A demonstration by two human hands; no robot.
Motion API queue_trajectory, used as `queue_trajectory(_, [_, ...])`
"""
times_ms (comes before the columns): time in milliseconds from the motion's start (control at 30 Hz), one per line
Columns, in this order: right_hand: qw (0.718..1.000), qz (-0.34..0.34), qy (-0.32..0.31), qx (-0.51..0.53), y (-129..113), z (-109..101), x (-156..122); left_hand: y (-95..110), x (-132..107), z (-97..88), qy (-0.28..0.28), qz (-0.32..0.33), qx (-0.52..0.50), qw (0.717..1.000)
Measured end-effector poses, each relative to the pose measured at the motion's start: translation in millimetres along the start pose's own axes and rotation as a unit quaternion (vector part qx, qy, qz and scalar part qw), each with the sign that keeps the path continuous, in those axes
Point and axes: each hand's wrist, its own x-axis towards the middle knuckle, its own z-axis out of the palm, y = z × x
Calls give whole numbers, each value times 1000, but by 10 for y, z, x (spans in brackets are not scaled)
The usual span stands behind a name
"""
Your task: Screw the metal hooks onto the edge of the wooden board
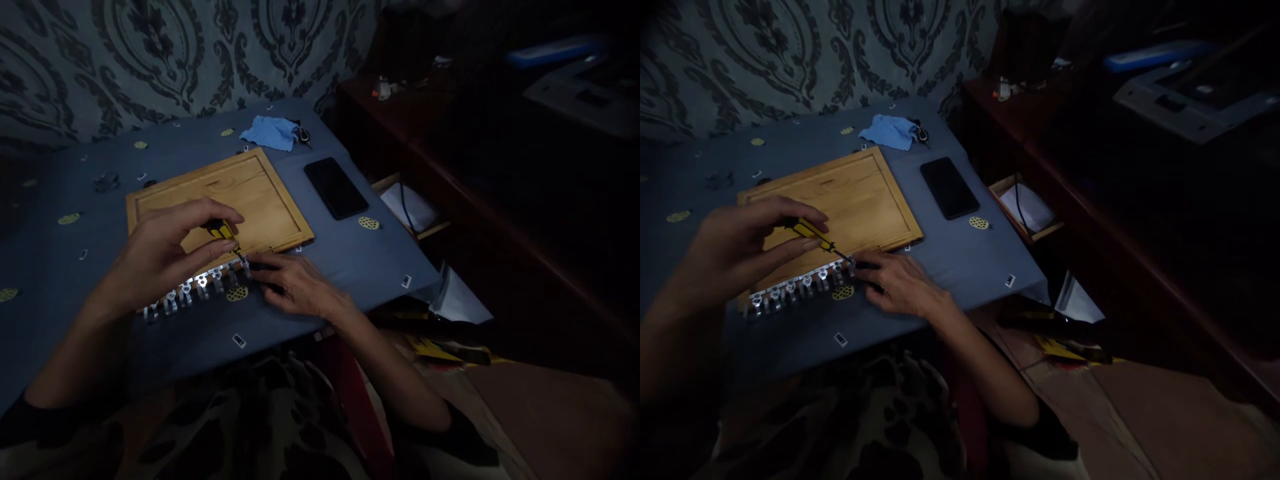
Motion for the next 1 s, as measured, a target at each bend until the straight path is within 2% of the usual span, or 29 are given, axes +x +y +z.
queue_trajectory(133, [1000,-7,0,3,-8,-7,6,40,22,49,26,27,19,999])
queue_trajectory(300, [1000,-4,3,-2,-13,-1,10,23,-4,36,63,-13,47,997])
queue_trajectory(400, [1000,-1,-1,-1,-7,3,10,13,-17,6,52,-22,48,997])
queue_trajectory(667, [1000,5,-7,-4,18,18,0,27,-12,-73,9,22,4,1000])
queue_trajectory(767, [1000,5,0,-5,17,17,-6,41,-19,-91,33,20,-6,999])
queue_trajectory(900, [1000,1,-6,3,15,4,-20,48,-28,-108,96,32,-5,995])
queue_trajectory(1000, [1000,3,-4,12,22,5,-34,30,-27,-98,103,46,9,994])
